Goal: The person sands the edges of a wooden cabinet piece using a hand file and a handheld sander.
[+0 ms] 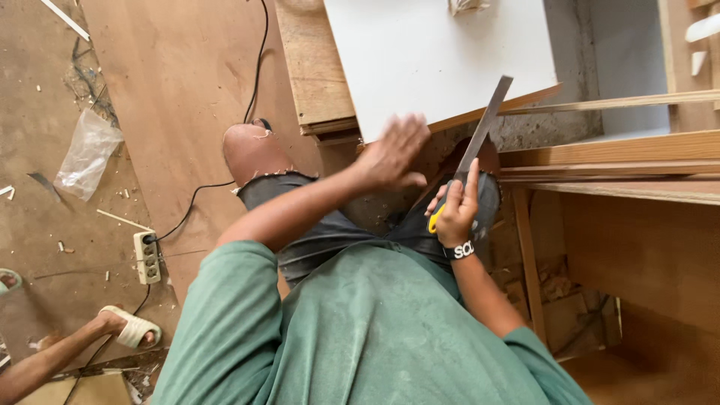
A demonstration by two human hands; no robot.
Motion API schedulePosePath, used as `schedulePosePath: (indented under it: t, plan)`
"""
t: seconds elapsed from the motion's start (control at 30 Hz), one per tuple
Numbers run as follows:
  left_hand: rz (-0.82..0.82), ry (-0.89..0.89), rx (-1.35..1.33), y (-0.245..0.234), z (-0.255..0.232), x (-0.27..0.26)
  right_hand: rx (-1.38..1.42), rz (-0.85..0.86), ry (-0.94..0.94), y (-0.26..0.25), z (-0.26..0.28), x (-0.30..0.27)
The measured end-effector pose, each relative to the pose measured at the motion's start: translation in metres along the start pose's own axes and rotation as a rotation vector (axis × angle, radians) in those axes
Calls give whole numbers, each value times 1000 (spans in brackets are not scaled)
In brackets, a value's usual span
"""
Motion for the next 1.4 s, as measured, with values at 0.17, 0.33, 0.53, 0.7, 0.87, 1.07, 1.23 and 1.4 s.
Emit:
schedulePosePath:
  t: [0.17, 0.33, 0.53, 0.7, 0.87, 1.07, 1.23, 1.4]
  plan:
    - [-460, -46, -139, -23, -1, 10, 25, -43, 27, -31, -5, -3]
    - [-163, -354, 170, -23, 12, 10, -2, -34, 19, -45, -1, -10]
    - [-644, -399, -51, -25, 4, -40, -39, 61, 23, -37, -14, -10]
    - [-602, -1137, -496, 5, 86, -118, -57, 144, 35, -15, -21, -19]
    - [-282, -1234, -923, 50, 101, -115, -104, 285, 64, 11, -20, -23]
    - [-629, -1049, -1157, 9, 112, -117, -278, 402, -5, 40, 4, -38]
    - [-744, -733, -840, -48, 131, -91, -519, 501, -190, 76, -2, -43]
    - [-425, -436, -545, -60, 143, -43, -651, 479, -352, 115, -22, -49]
Point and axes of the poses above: each hand's wrist, its own x-axis towards the middle knuckle, its own y-axis out of the palm, z = x × y, the point moved 9 cm from there along x, towards the middle knuckle, and after that the axes turned 2 degrees about x, right-handed, at the moved point
